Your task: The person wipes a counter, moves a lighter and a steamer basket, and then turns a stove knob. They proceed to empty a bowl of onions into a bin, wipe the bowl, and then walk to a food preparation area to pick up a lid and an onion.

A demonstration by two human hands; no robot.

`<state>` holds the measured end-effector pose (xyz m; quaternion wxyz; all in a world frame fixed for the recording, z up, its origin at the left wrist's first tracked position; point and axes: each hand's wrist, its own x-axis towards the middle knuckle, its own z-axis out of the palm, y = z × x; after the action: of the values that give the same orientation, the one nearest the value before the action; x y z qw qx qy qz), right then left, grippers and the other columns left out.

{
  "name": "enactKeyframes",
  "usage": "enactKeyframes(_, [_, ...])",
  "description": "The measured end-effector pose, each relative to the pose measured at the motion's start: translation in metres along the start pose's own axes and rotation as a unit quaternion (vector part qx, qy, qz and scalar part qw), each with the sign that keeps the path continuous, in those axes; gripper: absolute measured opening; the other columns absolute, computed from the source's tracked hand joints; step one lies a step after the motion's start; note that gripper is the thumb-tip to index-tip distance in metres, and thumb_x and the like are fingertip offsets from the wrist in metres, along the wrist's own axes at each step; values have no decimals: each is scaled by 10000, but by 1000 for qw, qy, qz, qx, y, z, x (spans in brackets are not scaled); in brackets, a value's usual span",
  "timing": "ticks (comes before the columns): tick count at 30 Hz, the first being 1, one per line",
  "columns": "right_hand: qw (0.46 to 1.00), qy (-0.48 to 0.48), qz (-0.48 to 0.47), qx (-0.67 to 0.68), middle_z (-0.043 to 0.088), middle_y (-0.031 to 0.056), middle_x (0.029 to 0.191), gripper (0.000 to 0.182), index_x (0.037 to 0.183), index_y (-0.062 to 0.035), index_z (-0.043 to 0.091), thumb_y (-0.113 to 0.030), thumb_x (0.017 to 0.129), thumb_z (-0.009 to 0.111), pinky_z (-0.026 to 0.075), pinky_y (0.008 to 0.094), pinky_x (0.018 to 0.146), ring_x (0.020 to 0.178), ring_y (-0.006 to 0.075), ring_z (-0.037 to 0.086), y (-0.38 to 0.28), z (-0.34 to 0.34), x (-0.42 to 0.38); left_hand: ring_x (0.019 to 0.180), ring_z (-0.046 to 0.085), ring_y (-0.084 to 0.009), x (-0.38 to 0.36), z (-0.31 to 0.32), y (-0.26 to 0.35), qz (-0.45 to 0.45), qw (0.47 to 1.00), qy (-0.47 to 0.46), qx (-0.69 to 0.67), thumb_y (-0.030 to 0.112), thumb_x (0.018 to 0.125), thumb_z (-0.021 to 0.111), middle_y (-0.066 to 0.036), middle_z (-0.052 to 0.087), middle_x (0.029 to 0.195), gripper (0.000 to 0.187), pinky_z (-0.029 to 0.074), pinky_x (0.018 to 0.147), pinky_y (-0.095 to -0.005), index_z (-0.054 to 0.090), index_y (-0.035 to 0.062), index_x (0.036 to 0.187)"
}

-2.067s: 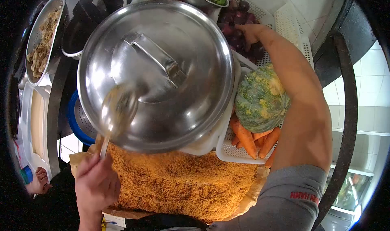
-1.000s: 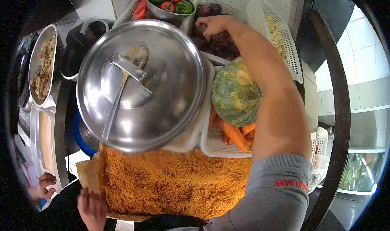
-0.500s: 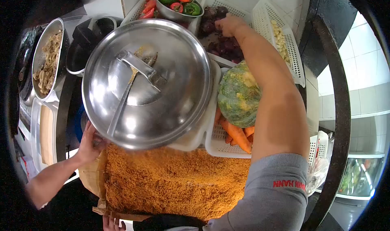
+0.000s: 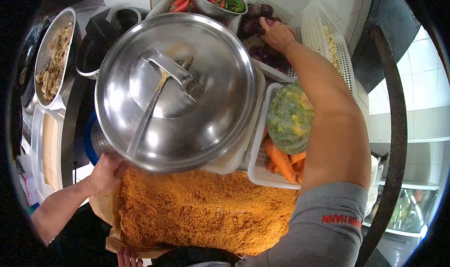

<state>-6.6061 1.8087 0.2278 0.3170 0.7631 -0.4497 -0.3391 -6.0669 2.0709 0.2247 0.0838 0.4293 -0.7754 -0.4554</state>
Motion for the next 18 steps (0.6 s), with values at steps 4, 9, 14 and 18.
enactKeyframes(4, [997, 20, 36, 59, 408, 161, 1450, 278, 1169, -259, 694, -282, 943, 533, 594, 413, 708, 926, 317, 668, 0, 13, 8, 788, 674, -394, -14, -2, -16, 59, 998, 16, 17, -75, 790, 613, -194, 663, 915, 262, 559, 677, -432, 611, -15, 1045])
enactKeyframes(9, [979, 23, 92, 183, 398, 145, 1474, 346, 1142, -108, 694, -351, 943, 551, 587, 425, 704, 929, 348, 659, -2, 17, 10, 783, 678, -377, -10, -21, 3, 79, 994, -71, 23, 44, 823, 670, -223, 647, 882, 334, 563, 684, -418, 570, -55, 1125])
enactKeyframes(14, [997, -22, -41, -65, 357, 146, 1508, 306, 1133, -110, 699, -285, 929, 553, 599, 443, 699, 935, 366, 645, -5, 2, 6, 810, 682, -369, 3, -17, 37, -4, 979, -156, 129, 257, 897, 648, -220, 651, 947, 429, 574, 712, -416, 570, -33, 1203])
enactKeyframes(18, [999, 14, -9, 40, 268, 79, 1566, 249, 1050, -135, 749, -177, 895, 559, 601, 492, 537, 987, 348, 612, 1, 26, 15, 920, 676, -354, 12, 13, 11, -28, 971, -149, 185, 297, 932, 593, -214, 647, 1063, 351, 552, 834, -465, 630, 73, 1200])
